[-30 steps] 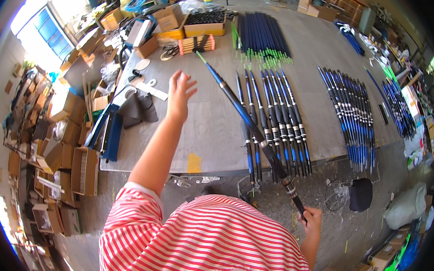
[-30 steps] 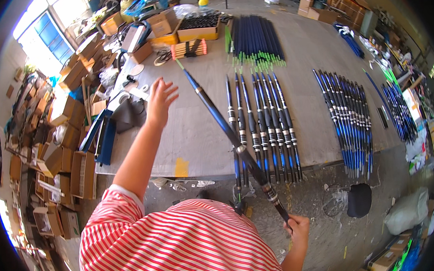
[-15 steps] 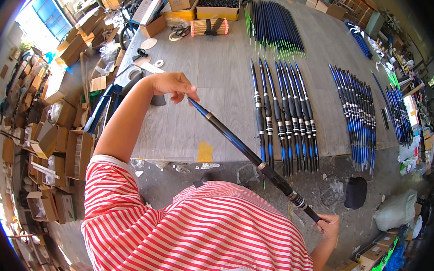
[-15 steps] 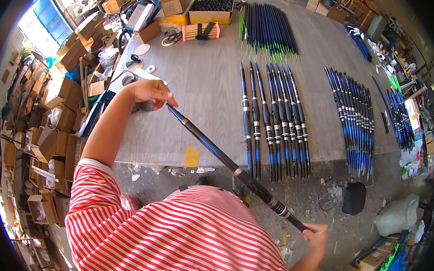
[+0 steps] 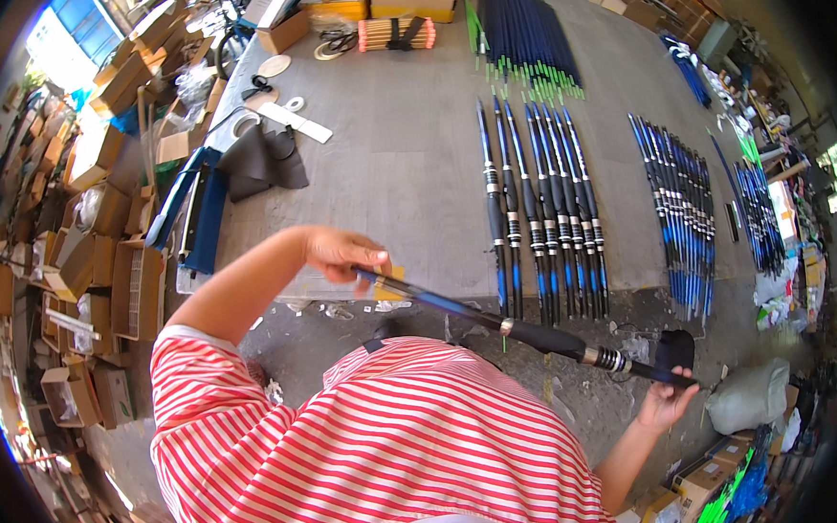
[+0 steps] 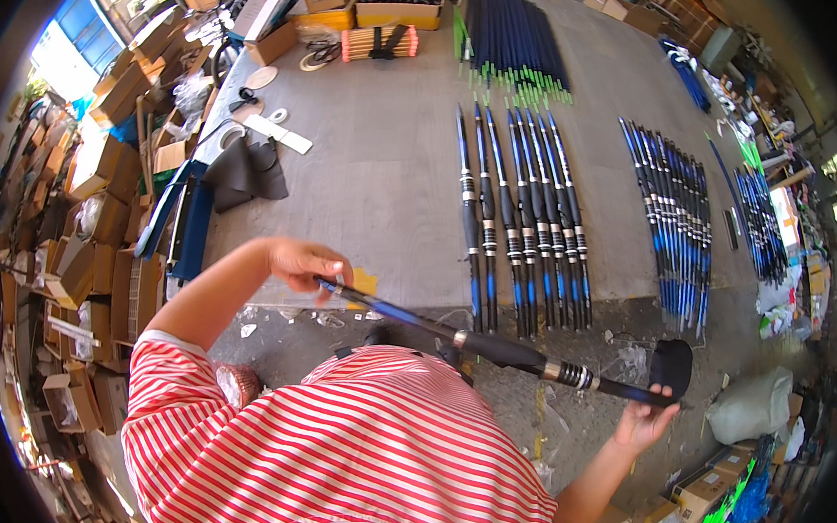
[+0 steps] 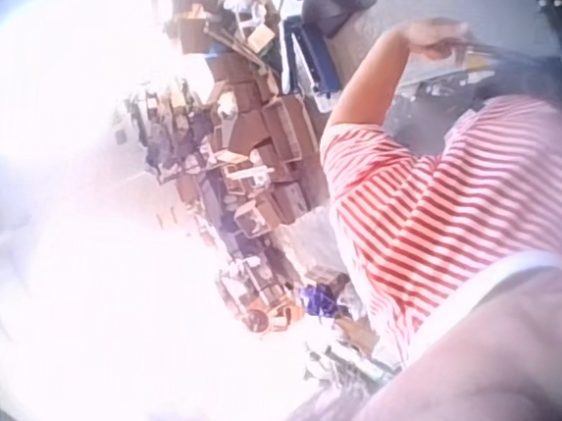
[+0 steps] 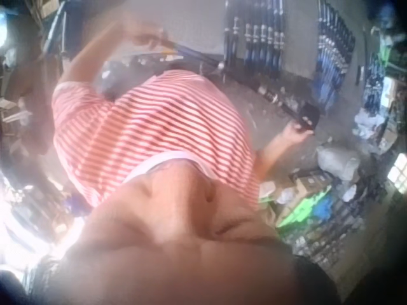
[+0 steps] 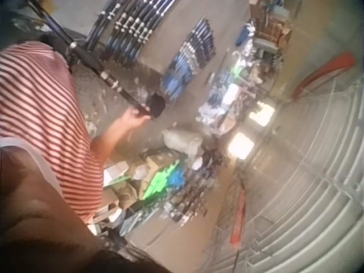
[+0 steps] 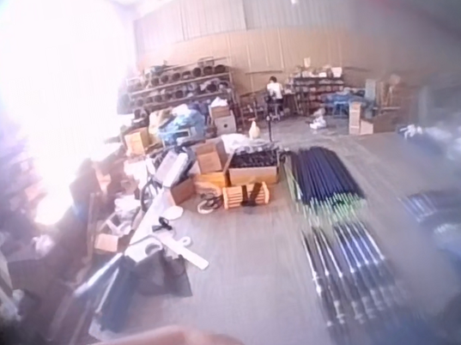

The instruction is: The person handles several fishing rods one by one, picking them up from a table, turning them over, and using a marker to label or mark the rods while they are supported on a table.

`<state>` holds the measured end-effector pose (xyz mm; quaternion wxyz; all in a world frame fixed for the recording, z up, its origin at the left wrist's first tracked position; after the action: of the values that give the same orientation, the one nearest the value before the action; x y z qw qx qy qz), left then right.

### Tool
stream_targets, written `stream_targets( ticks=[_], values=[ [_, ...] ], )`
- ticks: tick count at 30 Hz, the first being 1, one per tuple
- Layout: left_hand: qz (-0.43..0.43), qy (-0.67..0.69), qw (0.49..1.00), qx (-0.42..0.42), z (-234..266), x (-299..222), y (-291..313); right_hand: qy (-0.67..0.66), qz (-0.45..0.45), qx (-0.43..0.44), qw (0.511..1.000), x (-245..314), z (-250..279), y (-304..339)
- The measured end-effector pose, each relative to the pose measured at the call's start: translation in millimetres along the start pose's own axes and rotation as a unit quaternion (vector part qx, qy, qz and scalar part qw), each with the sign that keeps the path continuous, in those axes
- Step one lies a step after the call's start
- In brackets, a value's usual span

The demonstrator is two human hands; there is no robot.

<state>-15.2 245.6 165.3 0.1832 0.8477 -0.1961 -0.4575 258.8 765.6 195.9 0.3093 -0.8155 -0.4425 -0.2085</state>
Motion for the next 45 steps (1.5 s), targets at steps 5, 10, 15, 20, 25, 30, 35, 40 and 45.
stream_targets(
  ticks=[5, 10, 15, 20, 25, 30, 35, 40, 45],
  values=[
    [-0.015, 0.023, 0.999, -0.019, -19.5, 56.8, -63.3, 0.045, -0.021, 0.069, 0.996, -12.5, -55.7, -62.8],
    [-0.16, 0.107, 0.981, 0.03, -39.4, 63.3, -90.8, 0.259, -0.041, 0.056, 0.963, -54.8, -143.7, -115.2],
    [-0.289, 0.122, 0.946, -0.084, -44.1, 65.1, -90.3, 0.376, -0.192, 0.124, 0.898, -135.7, -141.5, -99.8],
    [-0.269, 0.137, 0.865, -0.4, -14.7, 84.9, -102.9, 0.346, -0.374, 0.0, 0.861, -193.8, -38.9, -21.0],
    [-0.288, 0.283, 0.819, -0.406, -0.5, 97.6, -148.5, 0.286, -0.451, -0.102, 0.839, -193.6, 33.0, 59.3],
    [-0.277, 0.354, 0.798, -0.403, 0.5, 100.1, -186.7, 0.29, -0.475, -0.147, 0.818, -171.0, 71.7, 93.2],
    [-0.281, 0.34, 0.81, -0.386, 4.7, 89.8, -217.1, 0.292, -0.476, -0.168, 0.813, -155.0, 82.7, 95.3],
    [-0.156, 0.233, 0.905, -0.319, -5.1, 68.1, -241.4, 0.289, -0.47, -0.161, 0.819, -144.2, 88.4, 92.3],
    [-0.141, 0.259, 0.903, -0.311, -3.0, 75.7, -247.3, 0.288, -0.47, -0.173, 0.816, -141.2, 102.2, 90.9]
  ],
)
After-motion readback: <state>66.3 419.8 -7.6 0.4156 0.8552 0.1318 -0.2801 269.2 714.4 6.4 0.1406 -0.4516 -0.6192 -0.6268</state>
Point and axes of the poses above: each hand's wrist, its own y-axis away from the middle knuckle, its own z-axis out of the back of the hand, x = y × z, the point moved 6 cm from there along -y, towards the middle knuckle, and after that the axes turned 13 degrees about x, right-handed, at the moved point
